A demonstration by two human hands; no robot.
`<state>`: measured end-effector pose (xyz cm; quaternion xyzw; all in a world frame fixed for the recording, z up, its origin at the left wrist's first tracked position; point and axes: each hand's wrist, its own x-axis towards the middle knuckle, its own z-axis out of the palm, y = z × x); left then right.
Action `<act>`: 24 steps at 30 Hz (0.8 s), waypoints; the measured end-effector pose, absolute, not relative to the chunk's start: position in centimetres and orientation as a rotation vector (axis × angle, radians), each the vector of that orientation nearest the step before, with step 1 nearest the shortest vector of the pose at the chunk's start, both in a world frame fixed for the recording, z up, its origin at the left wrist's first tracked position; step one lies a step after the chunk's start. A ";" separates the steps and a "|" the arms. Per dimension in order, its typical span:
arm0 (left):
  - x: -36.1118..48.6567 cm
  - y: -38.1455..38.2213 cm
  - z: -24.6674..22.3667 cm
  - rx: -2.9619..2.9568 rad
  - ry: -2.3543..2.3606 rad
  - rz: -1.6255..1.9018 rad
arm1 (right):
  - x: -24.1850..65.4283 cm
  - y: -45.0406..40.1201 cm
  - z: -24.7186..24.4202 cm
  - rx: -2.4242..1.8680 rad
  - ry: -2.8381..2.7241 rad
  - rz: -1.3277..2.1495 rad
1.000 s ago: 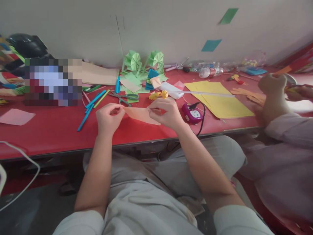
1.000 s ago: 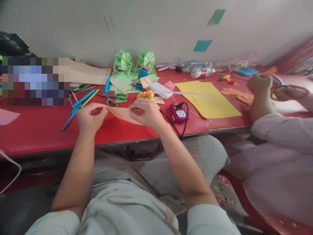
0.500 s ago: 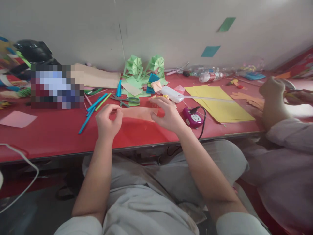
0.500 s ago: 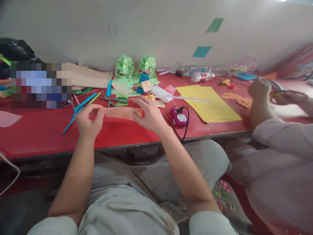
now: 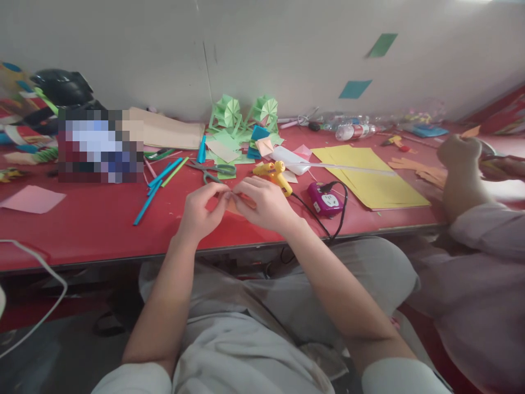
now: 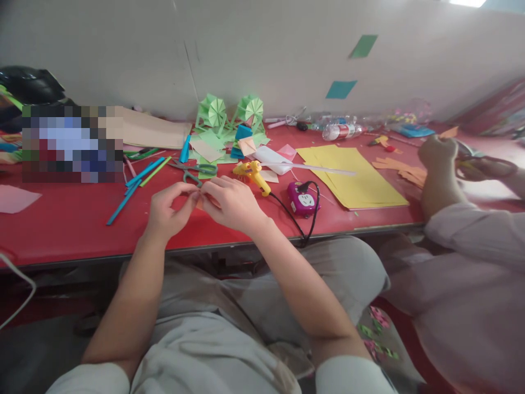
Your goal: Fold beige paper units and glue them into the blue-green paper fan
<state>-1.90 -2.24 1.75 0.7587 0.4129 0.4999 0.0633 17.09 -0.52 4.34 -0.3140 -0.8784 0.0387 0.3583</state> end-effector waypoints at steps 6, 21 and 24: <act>-1.8 -2.3 1.7 2.321 1.243 1.448 | 17.0 -0.9 4.7 -0.821 -2.311 0.099; -5.4 -0.6 0.9 1.958 1.608 1.779 | 21.1 1.8 4.1 -1.010 -2.186 0.356; -5.7 -0.5 0.9 1.844 1.621 1.892 | 21.5 2.0 3.6 -1.017 -2.112 0.364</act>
